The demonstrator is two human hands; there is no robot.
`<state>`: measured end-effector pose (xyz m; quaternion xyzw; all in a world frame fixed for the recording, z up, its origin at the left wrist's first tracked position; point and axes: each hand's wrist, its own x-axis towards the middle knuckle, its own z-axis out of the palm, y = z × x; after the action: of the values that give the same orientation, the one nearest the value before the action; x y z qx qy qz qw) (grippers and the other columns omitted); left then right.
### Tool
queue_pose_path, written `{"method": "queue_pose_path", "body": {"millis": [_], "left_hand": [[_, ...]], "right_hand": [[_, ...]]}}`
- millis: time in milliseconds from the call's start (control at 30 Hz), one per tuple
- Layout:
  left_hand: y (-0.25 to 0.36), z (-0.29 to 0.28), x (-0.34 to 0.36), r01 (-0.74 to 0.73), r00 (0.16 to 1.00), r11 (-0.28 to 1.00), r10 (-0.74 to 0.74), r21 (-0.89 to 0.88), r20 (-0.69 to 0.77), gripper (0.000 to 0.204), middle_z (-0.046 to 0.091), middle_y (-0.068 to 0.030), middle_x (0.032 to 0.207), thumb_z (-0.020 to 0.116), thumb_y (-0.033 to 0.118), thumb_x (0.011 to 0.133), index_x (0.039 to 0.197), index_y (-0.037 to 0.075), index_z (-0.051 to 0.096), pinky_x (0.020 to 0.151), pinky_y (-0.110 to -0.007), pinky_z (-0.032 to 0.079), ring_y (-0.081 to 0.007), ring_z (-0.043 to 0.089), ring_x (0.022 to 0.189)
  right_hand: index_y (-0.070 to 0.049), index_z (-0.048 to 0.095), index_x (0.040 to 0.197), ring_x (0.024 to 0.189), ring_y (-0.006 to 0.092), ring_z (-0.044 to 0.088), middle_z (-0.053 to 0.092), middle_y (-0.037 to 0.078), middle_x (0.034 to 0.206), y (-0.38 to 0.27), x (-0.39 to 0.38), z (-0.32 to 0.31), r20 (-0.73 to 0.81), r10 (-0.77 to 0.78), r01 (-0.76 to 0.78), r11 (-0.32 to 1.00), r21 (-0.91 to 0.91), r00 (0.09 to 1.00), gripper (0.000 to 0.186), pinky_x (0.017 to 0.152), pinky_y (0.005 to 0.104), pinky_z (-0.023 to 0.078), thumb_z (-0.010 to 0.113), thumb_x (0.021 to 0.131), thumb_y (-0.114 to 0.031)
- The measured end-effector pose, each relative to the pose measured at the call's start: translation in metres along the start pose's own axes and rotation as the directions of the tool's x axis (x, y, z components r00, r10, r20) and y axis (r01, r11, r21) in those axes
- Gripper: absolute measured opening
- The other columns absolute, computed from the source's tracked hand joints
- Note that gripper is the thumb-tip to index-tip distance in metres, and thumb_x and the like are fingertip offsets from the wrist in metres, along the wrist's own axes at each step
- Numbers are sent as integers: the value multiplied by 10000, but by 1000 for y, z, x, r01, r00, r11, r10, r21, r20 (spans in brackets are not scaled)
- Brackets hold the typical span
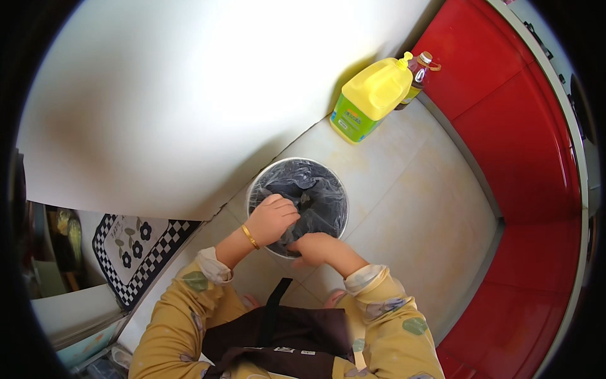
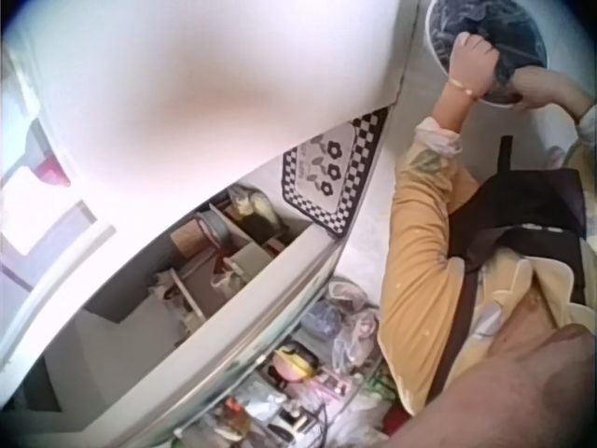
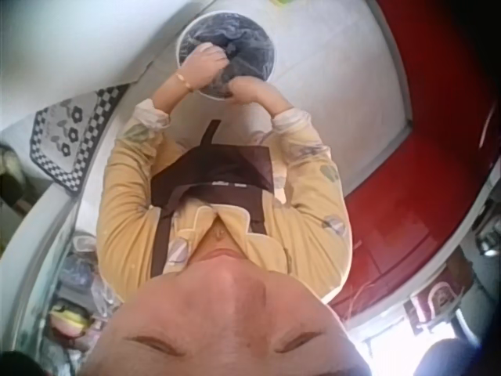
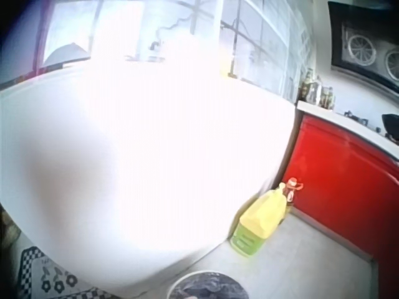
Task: The person lines a small white trash bin with a clear plastic bag, then walks to another area and lines a larger green bin with a red plastic bag. They adjust the bags to fit the bins properly.
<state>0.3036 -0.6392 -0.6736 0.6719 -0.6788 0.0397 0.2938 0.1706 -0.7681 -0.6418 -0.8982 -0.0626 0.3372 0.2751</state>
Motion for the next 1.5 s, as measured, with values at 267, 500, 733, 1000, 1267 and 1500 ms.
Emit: {"method": "queue_pose_path", "body": {"millis": [267, 500, 733, 1000, 1267, 1500], "left_hand": [[-3, 25, 4, 230, 803, 954, -297, 191, 518, 323, 615, -106, 1114, 541, 198, 811, 1104, 79, 606, 1046, -406, 299, -213, 561, 1079], [-1, 33, 8, 122, 170, 766, -643, 631, 747, 628, 455, -101, 1388, 420, 585, 873, 1257, 113, 574, 1114, -418, 114, -320, 326, 1329], [-3, 40, 4, 250, 250, 781, -624, 573, 741, 485, 574, -128, 1242, 514, 489, 867, 1127, 105, 658, 1086, -424, 190, -305, 428, 1258], [0, 61, -18, 167, 579, 946, -322, 278, 749, 694, 388, -124, 1420, 594, 485, 809, 1400, 197, 371, 1070, -560, 201, -304, 367, 1308], [8, 41, 18, 253, -32, 899, -362, 358, 931, 546, 463, -55, 1375, 506, 497, 865, 1348, 249, 452, 1013, -659, 186, -290, 418, 1279], [-4, 23, 20, 395, 428, 861, -482, 321, 764, 219, 637, -89, 1139, 549, 204, 829, 966, 100, 685, 870, -368, 473, -257, 604, 1049]], "right_hand": [[-84, 679, 894, 1021, 294, 598, 647, 125, 1022, 49, 57, 29, -469, -70, -161, 886, -435, 880, 210, 895, 434, 410, 501, 830, -175], [-62, 641, 1134, 1163, 323, 534, 566, 174, 1242, 57, 62, 29, 326, 410, -290, 887, -358, 852, 391, 990, 642, 231, 449, 849, -246], [-48, 693, 971, 972, 328, 629, 660, 170, 1023, 45, 62, 30, 75, 341, -317, 920, -229, 937, 260, 807, 389, 513, 533, 786, -138], [-22, 555, 1153, 979, 392, 602, 631, 240, 1017, 59, 77, 10, -320, 342, -320, 940, 120, 884, 361, 849, 443, 480, 527, 801, -99], [-68, 411, 1325, 1052, 399, 559, 587, 242, 1130, 91, 83, 21, -299, 519, -448, 851, 275, 801, 525, 902, 434, 444, 571, 840, -186], [-182, 540, 1266, 1219, 369, 465, 529, 142, 1292, 43, 89, 25, 159, 445, -427, 894, -133, 882, 426, 920, 742, 243, 539, 857, -304]]}}
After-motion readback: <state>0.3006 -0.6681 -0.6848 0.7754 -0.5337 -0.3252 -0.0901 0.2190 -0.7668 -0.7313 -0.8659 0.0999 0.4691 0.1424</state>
